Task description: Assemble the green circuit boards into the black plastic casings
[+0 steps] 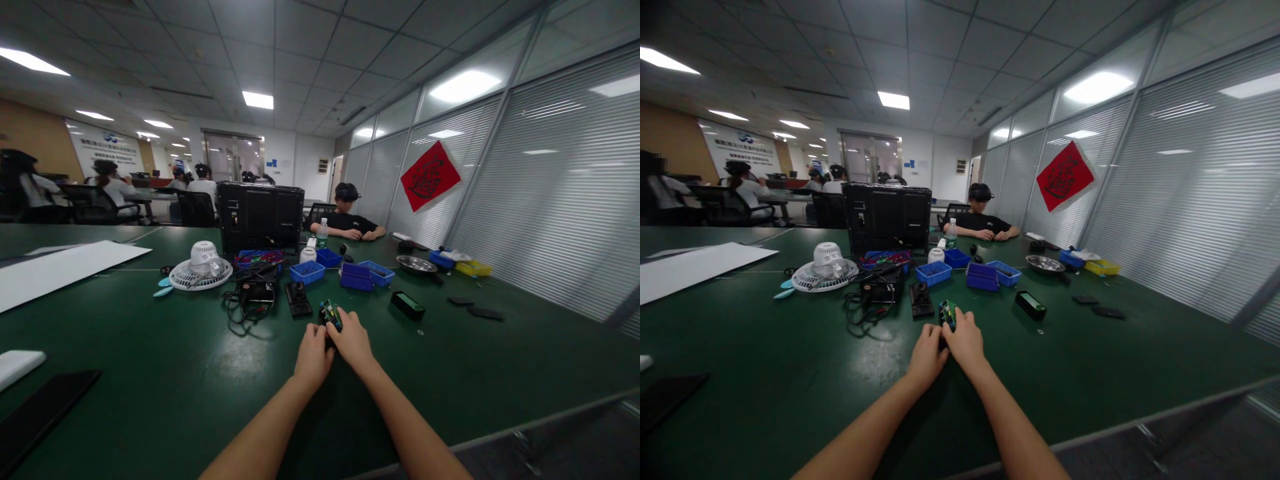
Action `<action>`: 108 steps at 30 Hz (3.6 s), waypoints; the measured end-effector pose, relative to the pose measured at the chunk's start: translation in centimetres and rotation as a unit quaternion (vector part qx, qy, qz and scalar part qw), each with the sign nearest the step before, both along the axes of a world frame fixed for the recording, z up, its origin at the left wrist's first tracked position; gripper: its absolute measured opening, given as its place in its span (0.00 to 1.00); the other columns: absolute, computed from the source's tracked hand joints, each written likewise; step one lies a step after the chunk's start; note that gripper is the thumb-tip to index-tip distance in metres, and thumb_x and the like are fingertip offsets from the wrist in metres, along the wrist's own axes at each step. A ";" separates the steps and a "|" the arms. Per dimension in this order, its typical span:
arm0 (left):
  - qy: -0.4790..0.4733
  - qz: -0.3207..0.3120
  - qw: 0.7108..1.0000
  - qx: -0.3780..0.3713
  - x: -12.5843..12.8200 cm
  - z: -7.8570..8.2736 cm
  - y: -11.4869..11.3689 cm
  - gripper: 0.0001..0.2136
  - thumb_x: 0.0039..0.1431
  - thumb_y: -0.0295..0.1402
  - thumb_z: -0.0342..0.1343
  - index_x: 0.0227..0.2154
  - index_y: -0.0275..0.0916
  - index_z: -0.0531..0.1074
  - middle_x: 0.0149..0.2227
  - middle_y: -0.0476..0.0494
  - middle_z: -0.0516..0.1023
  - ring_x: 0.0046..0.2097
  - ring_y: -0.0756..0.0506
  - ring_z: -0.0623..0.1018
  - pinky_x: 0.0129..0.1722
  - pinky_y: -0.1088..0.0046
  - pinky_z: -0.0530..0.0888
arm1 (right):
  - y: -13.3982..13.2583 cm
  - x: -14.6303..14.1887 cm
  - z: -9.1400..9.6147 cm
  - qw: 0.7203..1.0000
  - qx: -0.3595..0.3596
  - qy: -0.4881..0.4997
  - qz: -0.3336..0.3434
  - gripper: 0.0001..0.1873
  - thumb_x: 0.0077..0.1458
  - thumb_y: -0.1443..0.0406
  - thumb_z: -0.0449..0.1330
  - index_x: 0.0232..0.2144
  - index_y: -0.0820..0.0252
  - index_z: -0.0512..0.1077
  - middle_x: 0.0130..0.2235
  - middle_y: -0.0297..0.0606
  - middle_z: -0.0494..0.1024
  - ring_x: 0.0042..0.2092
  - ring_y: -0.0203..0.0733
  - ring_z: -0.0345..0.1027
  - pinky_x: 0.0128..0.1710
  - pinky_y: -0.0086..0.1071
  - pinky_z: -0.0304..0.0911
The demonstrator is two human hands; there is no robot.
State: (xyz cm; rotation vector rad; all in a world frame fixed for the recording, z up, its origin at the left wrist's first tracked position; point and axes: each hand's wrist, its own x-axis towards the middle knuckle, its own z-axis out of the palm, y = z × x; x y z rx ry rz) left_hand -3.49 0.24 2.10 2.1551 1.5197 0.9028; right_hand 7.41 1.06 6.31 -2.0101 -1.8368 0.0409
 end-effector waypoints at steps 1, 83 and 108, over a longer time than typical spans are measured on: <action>0.008 0.002 1.000 -0.006 0.0 0.1 0.0 0.14 0.51 0.26 0.50 0.43 0.39 0.62 0.45 0.43 0.64 0.45 0.48 0.69 0.46 0.72 0.64 | -0.1 -0.1 0.1 1.000 -0.001 -0.007 -0.002 0.28 0.54 0.56 0.49 0.55 0.61 0.59 0.45 0.46 0.67 0.41 0.44 0.68 0.40 0.31 0.58; 0.258 0.244 0.927 -0.120 -15.1 4.3 -2.2 0.28 0.55 0.36 0.44 0.58 0.31 0.47 0.51 0.19 0.62 0.44 0.36 0.74 0.39 0.67 0.67 | 1.1 -0.6 -5.3 0.857 -0.081 0.478 0.173 0.24 0.52 0.51 0.48 0.29 0.66 0.71 0.28 0.38 0.70 0.23 0.30 0.57 0.16 0.22 0.50; 0.218 0.251 0.938 -0.103 -16.5 3.3 -2.7 0.23 0.50 0.48 0.47 0.38 0.31 0.68 0.39 0.32 0.73 0.41 0.39 0.74 0.37 0.69 0.68 | 0.0 -0.5 -4.6 0.877 -0.088 0.430 0.197 0.15 0.50 0.59 0.51 0.28 0.65 0.71 0.27 0.35 0.71 0.23 0.30 0.58 0.17 0.22 0.52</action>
